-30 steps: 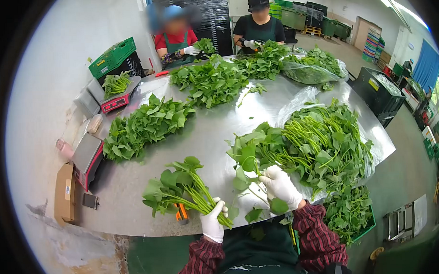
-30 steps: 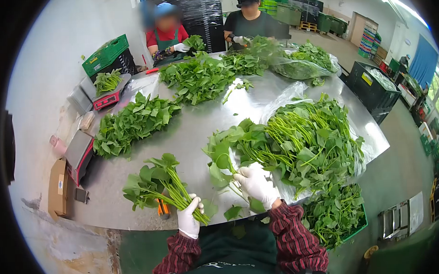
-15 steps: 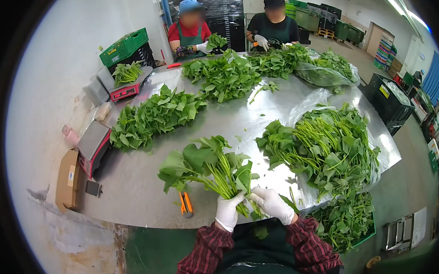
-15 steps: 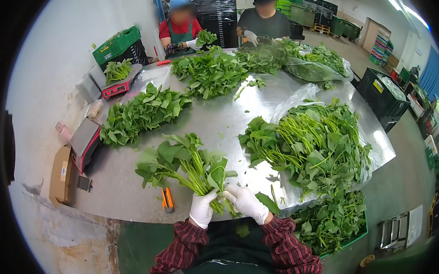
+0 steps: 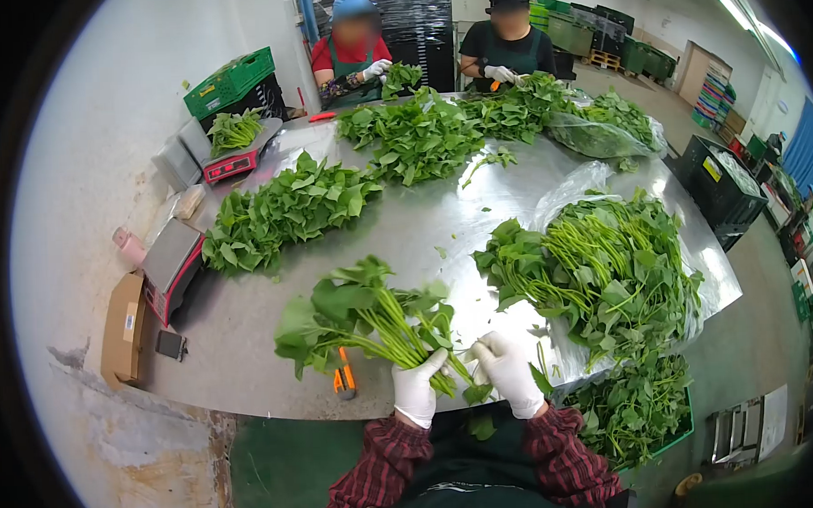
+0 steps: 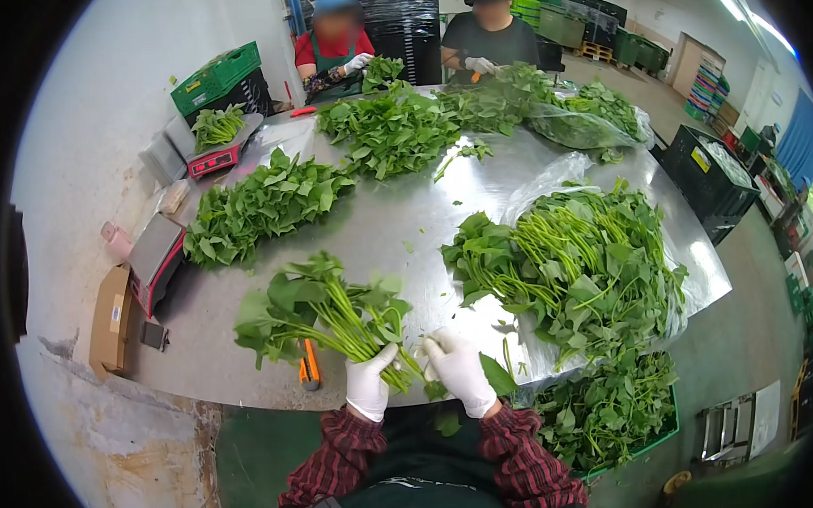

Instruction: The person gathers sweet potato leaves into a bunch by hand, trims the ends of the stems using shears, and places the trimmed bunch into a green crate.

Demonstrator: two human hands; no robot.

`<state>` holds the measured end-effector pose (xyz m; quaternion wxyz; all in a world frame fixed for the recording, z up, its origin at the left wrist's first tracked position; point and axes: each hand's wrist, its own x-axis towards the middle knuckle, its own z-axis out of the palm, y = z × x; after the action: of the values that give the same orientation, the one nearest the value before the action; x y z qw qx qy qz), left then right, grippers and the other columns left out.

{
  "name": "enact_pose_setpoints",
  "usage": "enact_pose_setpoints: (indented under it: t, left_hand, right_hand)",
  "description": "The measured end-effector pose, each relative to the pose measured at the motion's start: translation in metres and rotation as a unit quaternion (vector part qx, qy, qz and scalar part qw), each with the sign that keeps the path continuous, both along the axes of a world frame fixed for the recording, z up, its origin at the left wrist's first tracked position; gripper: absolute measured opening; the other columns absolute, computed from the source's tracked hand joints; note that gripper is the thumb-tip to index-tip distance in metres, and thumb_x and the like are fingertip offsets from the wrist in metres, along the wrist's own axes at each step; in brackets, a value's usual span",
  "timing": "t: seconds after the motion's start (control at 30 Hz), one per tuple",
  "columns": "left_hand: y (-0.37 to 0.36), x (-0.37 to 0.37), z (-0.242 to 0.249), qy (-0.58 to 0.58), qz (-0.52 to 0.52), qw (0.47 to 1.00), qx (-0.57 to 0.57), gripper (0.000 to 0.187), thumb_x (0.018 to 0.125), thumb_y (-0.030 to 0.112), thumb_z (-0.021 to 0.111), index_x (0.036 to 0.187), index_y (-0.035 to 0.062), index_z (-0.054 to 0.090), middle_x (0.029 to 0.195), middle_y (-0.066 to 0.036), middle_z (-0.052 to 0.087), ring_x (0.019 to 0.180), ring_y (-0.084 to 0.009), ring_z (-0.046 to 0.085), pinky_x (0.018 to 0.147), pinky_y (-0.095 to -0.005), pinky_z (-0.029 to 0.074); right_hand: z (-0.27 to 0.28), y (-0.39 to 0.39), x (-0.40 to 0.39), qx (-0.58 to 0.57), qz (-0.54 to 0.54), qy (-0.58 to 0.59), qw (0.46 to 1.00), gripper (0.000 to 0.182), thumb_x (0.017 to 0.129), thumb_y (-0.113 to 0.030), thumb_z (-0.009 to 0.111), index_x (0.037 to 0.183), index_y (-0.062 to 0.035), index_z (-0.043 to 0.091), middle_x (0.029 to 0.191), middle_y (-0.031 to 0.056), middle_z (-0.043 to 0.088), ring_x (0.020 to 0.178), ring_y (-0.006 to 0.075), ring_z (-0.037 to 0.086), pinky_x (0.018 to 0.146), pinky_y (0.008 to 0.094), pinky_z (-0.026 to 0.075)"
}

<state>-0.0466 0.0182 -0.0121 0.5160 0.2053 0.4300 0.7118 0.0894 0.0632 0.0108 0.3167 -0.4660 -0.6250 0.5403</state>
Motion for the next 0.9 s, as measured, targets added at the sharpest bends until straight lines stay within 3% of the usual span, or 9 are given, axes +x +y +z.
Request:
enact_pose_setpoints:
  t: [0.07, 0.23, 0.3, 0.33, 0.43, 0.47, 0.5, 0.57, 0.9]
  left_hand:
    - [-0.002, -0.003, 0.002, -0.024, 0.018, 1.000, -0.006, 0.011, 0.079, -0.005, 0.062, 0.087, -0.0004, 0.058, 0.076, -0.005, 0.059, 0.059, -0.0126, 0.054, 0.055, -0.0243, 0.044]
    - [-0.004, -0.001, -0.001, 0.024, -0.015, 1.000, -0.001, 0.011, 0.078, -0.004, 0.064, 0.087, -0.0005, 0.059, 0.075, -0.004, 0.060, 0.059, -0.0118, 0.054, 0.055, -0.0240, 0.044]
    - [-0.005, 0.003, -0.003, 0.060, -0.019, 0.998, 0.006, 0.011, 0.077, -0.004, 0.065, 0.086, -0.0006, 0.059, 0.074, -0.004, 0.060, 0.059, -0.0115, 0.054, 0.055, -0.0240, 0.044]
    - [-0.006, 0.005, -0.003, 0.066, -0.034, 0.997, 0.009, 0.011, 0.078, -0.003, 0.064, 0.088, -0.0011, 0.059, 0.077, -0.005, 0.060, 0.061, -0.0123, 0.055, 0.056, -0.0243, 0.044]
    - [-0.007, 0.006, 0.004, 0.079, -0.053, 0.995, -0.002, 0.011, 0.079, -0.003, 0.062, 0.089, -0.0005, 0.058, 0.077, -0.005, 0.060, 0.062, -0.0136, 0.055, 0.057, -0.0252, 0.044]
    - [-0.008, 0.004, 0.008, 0.056, -0.017, 0.998, 0.003, 0.010, 0.079, -0.003, 0.062, 0.087, 0.0005, 0.058, 0.076, -0.005, 0.059, 0.060, -0.0137, 0.054, 0.057, -0.0257, 0.044]
    - [-0.008, 0.000, 0.011, 0.033, 0.018, 0.999, 0.007, 0.010, 0.079, -0.003, 0.062, 0.086, 0.0015, 0.058, 0.075, -0.005, 0.059, 0.059, -0.0139, 0.054, 0.056, -0.0262, 0.044]
    - [-0.004, -0.020, 0.002, 0.079, 0.063, 0.995, 0.011, 0.005, 0.081, 0.002, 0.062, 0.080, 0.0032, 0.057, 0.072, -0.005, 0.057, 0.057, -0.0111, 0.052, 0.054, -0.0230, 0.040]
    - [0.004, -0.010, 0.012, 0.086, -0.012, 0.995, -0.038, 0.010, 0.078, 0.005, 0.068, 0.078, 0.0011, 0.060, 0.065, -0.004, 0.058, 0.051, -0.0093, 0.050, 0.049, -0.0214, 0.039]
  right_hand:
    - [-0.005, 0.003, 0.006, -0.063, -0.063, 0.136, 0.987, 0.017, 0.089, -0.012, 0.051, 0.080, 0.0006, 0.058, 0.056, 0.0034, 0.055, 0.045, 0.0075, 0.050, 0.044, 0.0225, 0.039]
    - [-0.010, 0.008, 0.008, -0.054, -0.146, 0.143, 0.977, 0.017, 0.089, -0.012, 0.052, 0.082, 0.0012, 0.058, 0.058, 0.0021, 0.055, 0.047, 0.0067, 0.050, 0.044, 0.0204, 0.039]
    - [0.004, -0.001, -0.001, -0.031, -0.028, 0.091, 0.995, 0.017, 0.088, -0.014, 0.054, 0.083, 0.0015, 0.058, 0.060, 0.0026, 0.056, 0.049, 0.0081, 0.052, 0.046, 0.0222, 0.040]
    - [0.002, -0.003, 0.000, 0.001, 0.015, -0.025, 1.000, 0.016, 0.085, -0.016, 0.058, 0.084, 0.0006, 0.057, 0.062, 0.0056, 0.056, 0.053, 0.0113, 0.054, 0.050, 0.0260, 0.042]
    - [-0.018, 0.000, -0.002, 0.066, -0.003, -0.027, 0.997, 0.013, 0.081, -0.012, 0.060, 0.084, -0.0007, 0.056, 0.066, 0.0113, 0.057, 0.057, 0.0181, 0.056, 0.053, 0.0302, 0.043]
    - [-0.024, 0.003, -0.002, 0.125, -0.041, -0.064, 0.989, 0.010, 0.077, -0.006, 0.059, 0.085, -0.0015, 0.055, 0.070, 0.0159, 0.057, 0.063, 0.0289, 0.058, 0.056, 0.0346, 0.044]
    - [-0.029, 0.004, 0.003, 0.125, -0.040, -0.063, 0.989, 0.010, 0.077, -0.006, 0.059, 0.085, -0.0015, 0.055, 0.070, 0.0159, 0.057, 0.063, 0.0289, 0.058, 0.056, 0.0346, 0.044]
    - [-0.027, 0.006, 0.011, 0.307, -0.037, -0.098, 0.946, 0.011, 0.074, -0.001, 0.056, 0.084, -0.0015, 0.054, 0.072, 0.0179, 0.056, 0.067, 0.0359, 0.056, 0.058, 0.0373, 0.045]
    - [-0.014, -0.006, 0.009, 0.460, 0.091, -0.202, 0.860, 0.017, 0.065, 0.003, 0.053, 0.080, -0.0038, 0.050, 0.067, 0.0132, 0.051, 0.063, 0.0318, 0.053, 0.055, 0.0405, 0.042]
